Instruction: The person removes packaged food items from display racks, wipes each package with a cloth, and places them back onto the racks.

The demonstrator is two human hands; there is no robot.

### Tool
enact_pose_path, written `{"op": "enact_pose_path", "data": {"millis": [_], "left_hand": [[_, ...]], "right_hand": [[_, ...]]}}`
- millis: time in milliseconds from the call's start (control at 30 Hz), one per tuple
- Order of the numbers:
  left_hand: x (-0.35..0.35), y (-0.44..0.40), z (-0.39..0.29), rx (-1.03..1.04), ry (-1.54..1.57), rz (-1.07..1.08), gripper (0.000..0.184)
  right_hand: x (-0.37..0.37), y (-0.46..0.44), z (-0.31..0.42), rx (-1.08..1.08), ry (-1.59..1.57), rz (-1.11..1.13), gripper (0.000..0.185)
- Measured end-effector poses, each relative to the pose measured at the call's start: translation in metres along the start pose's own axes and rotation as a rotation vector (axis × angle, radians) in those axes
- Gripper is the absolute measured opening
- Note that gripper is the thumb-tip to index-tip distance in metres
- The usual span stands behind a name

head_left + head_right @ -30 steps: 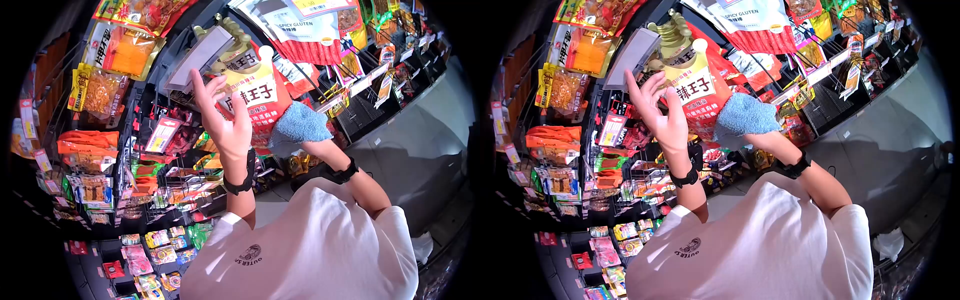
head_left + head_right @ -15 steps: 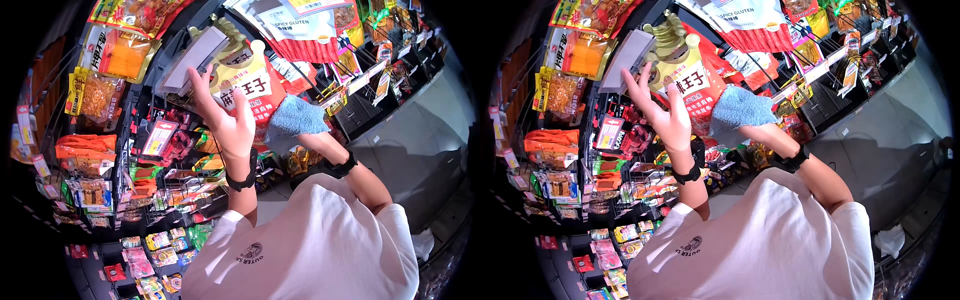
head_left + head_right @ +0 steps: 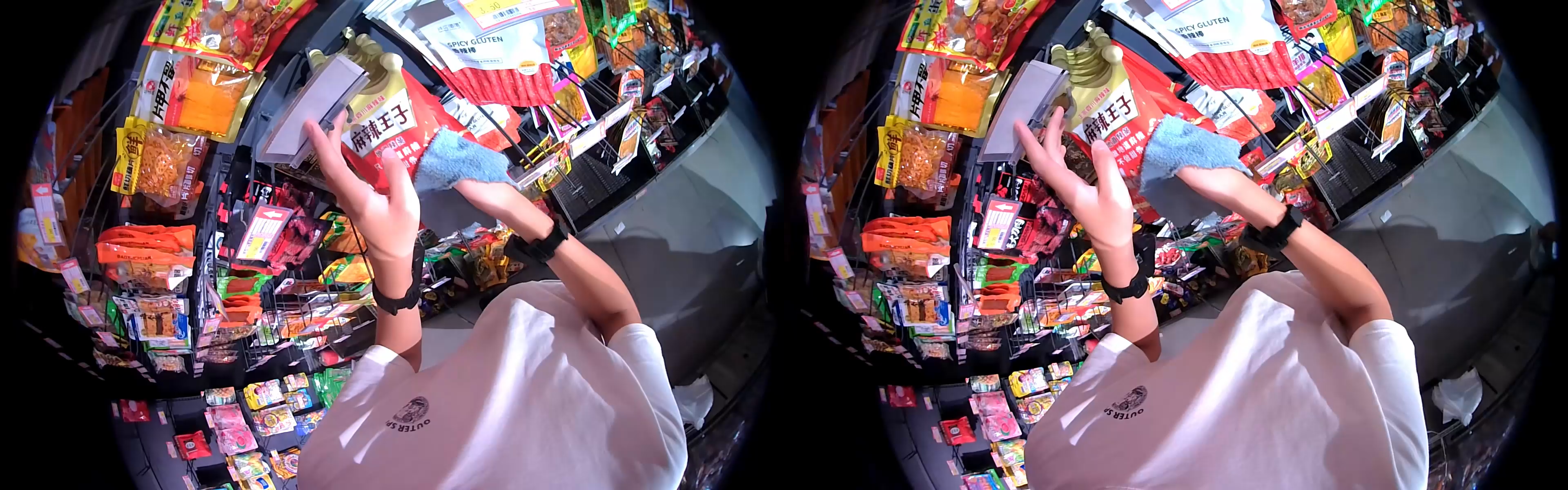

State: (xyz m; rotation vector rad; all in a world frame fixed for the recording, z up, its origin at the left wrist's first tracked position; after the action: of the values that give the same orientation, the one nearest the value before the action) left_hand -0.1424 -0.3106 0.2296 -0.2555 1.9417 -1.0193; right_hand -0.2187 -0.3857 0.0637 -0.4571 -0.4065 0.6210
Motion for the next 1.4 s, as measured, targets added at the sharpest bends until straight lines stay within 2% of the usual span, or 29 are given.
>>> {"op": "enact_pose_path", "data": {"millis": [100,167,200,233,300,367,400,467,533,600,633,667,700,733,767,833,867,900,1000,1067,1167,1200,1267,1400], "left_hand": [[0.0,0.004,-0.001,-0.021,0.01,-0.021,0.081],[0.002,0.008,0.001,-0.006,-0.03,0.04,0.078],[0.0,0.015,0.004,0.013,-0.071,0.033,0.073],[-0.002,0.023,0.008,0.006,-0.125,0.039,0.067],[-0.004,0.033,0.009,-0.04,-0.04,0.091,0.063],[-0.003,0.046,0.016,-0.001,0.022,0.047,0.059],[-0.001,0.053,0.02,-0.054,0.085,0.074,0.056],[0.009,0.077,0.026,-0.127,0.242,0.101,0.046],[0.023,0.086,0.019,-0.113,0.292,0.202,0.032],[0.043,0.095,0.015,-0.141,0.337,0.305,0.025],[0.052,0.097,0.015,-0.17,0.371,0.348,0.023],[0.059,0.098,0.016,-0.17,0.418,0.39,0.024],[0.063,0.092,0.014,-0.159,0.469,0.41,0.024],[0.067,0.088,0.013,-0.147,0.504,0.422,0.024],[0.072,0.084,0.013,-0.136,0.539,0.438,0.024],[0.078,0.074,0.012,-0.096,0.577,0.462,0.027],[0.08,0.067,0.012,-0.102,0.586,0.488,0.028],[0.083,0.06,0.012,-0.105,0.594,0.51,0.029],[0.094,0.052,0.024,-0.051,0.599,0.489,0.035],[0.1,0.047,0.027,-0.039,0.573,0.479,0.043],[0.103,0.054,0.031,-0.149,0.598,0.448,0.045],[0.103,0.059,0.029,-0.159,0.582,0.433,0.045],[0.114,0.073,0.031,-0.31,0.571,0.468,0.05],[0.137,0.065,0.032,-0.456,0.587,0.295,0.062]], "right_hand": [[-0.003,-0.013,-0.004,0.091,0.02,0.03,0.035],[-0.005,-0.019,-0.003,0.133,0.146,0.003,0.036],[-0.006,-0.022,-0.007,0.306,0.333,0.032,0.037],[-0.002,-0.017,-0.013,0.298,0.326,0.029,0.037],[-0.004,0.005,-0.024,0.077,-0.163,-0.235,0.038],[-0.014,0.009,-0.032,0.024,-0.06,-0.323,0.041],[-0.006,-0.002,-0.013,0.028,0.335,-0.173,0.039],[0.0,-0.008,0.029,0.201,0.602,-0.04,0.039],[-0.003,0.021,0.009,0.131,0.235,-0.1,0.034],[-0.006,0.039,0.007,0.11,-0.108,-0.129,0.041],[-0.009,0.045,0.003,0.081,-0.056,-0.118,0.042],[-0.012,0.052,-0.001,0.05,-0.003,-0.107,0.043],[-0.011,0.057,0.001,0.173,-0.203,-0.217,0.042],[-0.017,0.051,0.011,0.126,0.075,-0.14,0.044],[-0.015,0.061,0.004,0.187,-0.242,-0.225,0.059],[-0.016,0.074,0.011,0.253,-0.267,-0.279,0.072],[-0.018,0.081,0.012,0.226,-0.165,-0.271,0.073],[-0.016,0.084,0.009,0.227,-0.417,-0.26,0.072],[-0.022,0.084,0.034,0.237,-0.33,-0.275,0.068],[-0.035,0.086,0.045,0.348,-0.187,-0.327,0.066],[-0.055,0.077,0.063,0.351,-0.029,-0.27,0.065],[-0.064,0.071,0.068,0.345,-0.051,-0.278,0.066],[-0.082,0.064,0.07,0.345,-0.075,-0.252,0.066],[-0.138,0.061,0.065,0.229,-0.038,-0.198,0.066]]}}
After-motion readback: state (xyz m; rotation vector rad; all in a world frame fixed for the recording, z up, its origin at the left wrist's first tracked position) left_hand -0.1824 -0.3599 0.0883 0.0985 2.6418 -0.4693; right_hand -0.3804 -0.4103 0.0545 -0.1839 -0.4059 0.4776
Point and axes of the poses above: each hand's wrist, its own y-axis away from the middle knuckle, its own x-axis out of the palm, z = x × y, the point moved 8 cm from there along -y, towards the middle knuckle, and after that the axes turned 12 degrees about z, right-handed, at the moved point
